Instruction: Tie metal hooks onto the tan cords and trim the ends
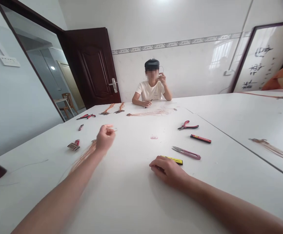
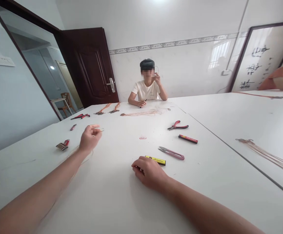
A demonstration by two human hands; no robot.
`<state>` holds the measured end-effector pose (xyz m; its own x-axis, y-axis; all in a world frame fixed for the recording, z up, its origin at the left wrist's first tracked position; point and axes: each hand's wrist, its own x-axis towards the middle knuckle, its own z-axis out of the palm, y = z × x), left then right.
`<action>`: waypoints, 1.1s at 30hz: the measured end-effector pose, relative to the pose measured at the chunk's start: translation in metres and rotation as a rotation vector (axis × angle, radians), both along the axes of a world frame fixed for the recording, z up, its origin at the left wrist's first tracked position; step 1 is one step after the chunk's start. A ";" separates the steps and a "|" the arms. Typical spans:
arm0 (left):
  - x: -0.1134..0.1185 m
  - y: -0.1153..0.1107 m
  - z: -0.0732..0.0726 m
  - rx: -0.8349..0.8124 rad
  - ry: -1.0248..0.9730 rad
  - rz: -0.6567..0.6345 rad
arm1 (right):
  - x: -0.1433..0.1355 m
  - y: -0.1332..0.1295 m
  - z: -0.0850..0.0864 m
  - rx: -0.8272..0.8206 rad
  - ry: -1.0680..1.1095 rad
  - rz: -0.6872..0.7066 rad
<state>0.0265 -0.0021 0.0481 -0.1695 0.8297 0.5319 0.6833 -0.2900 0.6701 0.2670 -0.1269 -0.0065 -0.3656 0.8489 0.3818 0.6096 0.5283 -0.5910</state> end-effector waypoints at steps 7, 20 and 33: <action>0.108 -0.104 -0.027 -0.084 -0.158 -0.693 | 0.011 -0.006 0.007 -0.246 0.540 -0.101; 0.099 -0.110 -0.041 -0.429 -0.386 -0.792 | 0.012 -0.007 0.001 -0.204 0.410 -0.113; 0.097 -0.102 -0.041 -0.564 -0.649 -0.671 | 0.072 0.024 0.015 0.089 -0.194 -0.360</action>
<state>0.1240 -0.1039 0.0074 0.2980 0.9544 0.0187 -0.0318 -0.0096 0.9994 0.3390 -0.1027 0.0086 -0.1239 0.9025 0.4125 0.8602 0.3049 -0.4087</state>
